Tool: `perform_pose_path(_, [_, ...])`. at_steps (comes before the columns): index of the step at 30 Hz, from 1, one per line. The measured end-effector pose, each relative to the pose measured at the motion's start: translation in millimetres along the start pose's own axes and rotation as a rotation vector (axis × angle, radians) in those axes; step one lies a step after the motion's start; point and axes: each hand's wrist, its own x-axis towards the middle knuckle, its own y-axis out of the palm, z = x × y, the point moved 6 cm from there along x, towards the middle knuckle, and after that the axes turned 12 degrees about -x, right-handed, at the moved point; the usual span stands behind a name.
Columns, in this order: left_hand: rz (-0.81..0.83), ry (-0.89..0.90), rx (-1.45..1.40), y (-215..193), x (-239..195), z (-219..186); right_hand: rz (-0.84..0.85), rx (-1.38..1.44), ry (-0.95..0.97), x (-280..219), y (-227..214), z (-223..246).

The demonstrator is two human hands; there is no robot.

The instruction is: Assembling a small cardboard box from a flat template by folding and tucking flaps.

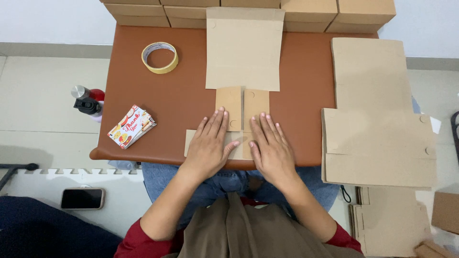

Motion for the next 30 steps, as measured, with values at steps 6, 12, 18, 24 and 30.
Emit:
perform_pose_path(6, [0.121, -0.066, 0.028, 0.3, 45.5, 27.6, -0.015, -0.03, -0.013, -2.1, 3.1, -0.5])
perform_pose_path(12, [0.077, -0.067, 0.022, -3.6, 62.6, 31.2, -0.037, -0.008, -0.021, -3.6, 5.3, -2.7])
perform_pose_path(18, [-0.037, -0.011, -0.086, 2.1, 54.1, 34.0, 0.063, 0.034, -0.055, -3.7, -9.9, 4.4])
perform_pose_path(24, [-0.097, 0.028, -0.104, 5.6, 53.1, 42.9, 0.088, 0.013, -0.056, -4.4, -3.7, 3.6])
perform_pose_path(30, [-0.541, -0.321, 0.161, -35.0, -31.2, 75.0, 0.075, -0.017, -0.065, -0.9, -8.0, 5.9])
